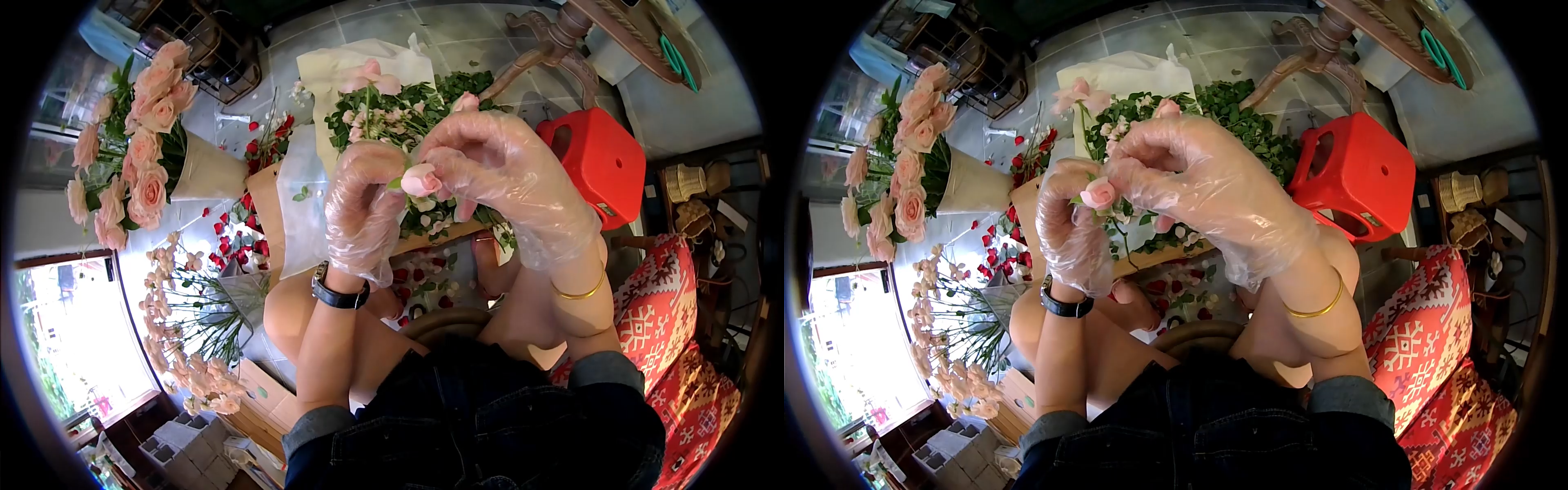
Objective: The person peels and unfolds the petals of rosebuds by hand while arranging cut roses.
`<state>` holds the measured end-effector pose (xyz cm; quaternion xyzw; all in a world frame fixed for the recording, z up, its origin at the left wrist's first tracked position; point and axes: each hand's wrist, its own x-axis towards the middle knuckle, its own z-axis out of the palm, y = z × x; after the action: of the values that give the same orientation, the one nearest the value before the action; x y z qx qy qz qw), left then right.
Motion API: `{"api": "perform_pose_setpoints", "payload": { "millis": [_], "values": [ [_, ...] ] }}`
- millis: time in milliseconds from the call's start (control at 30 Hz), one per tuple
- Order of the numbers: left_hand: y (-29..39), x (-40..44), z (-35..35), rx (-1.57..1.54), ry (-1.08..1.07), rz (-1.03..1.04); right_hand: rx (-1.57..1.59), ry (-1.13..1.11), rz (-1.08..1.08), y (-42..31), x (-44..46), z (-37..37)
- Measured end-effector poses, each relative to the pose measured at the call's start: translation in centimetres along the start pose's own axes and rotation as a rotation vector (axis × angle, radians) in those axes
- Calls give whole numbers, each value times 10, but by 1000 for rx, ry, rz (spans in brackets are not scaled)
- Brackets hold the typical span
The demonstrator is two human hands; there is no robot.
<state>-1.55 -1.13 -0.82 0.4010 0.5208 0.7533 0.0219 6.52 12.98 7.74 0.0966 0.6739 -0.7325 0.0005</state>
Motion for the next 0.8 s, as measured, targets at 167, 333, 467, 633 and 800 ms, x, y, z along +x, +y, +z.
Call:
{"api": "perform_pose_setpoints", "payload": {
  "millis": [167, 333, 467, 633, 800],
  "values": [
    [0, -1, -1, -9, -5, -42, 26, -48, -27, 5, 1, -2],
    [-1, -6, -1, -117, 57, -129, 40, -65, -39, 5, 3, -2],
    [7, -3, 4, -243, 115, -200, 156, -72, 14, 2, 3, 1],
    [10, -2, 6, -348, 147, -254, 193, -24, -27, -4, -5, 6],
    [12, -4, 5, -212, 154, -247, -89, 240, -667, -12, -14, 6]
  ]
}}
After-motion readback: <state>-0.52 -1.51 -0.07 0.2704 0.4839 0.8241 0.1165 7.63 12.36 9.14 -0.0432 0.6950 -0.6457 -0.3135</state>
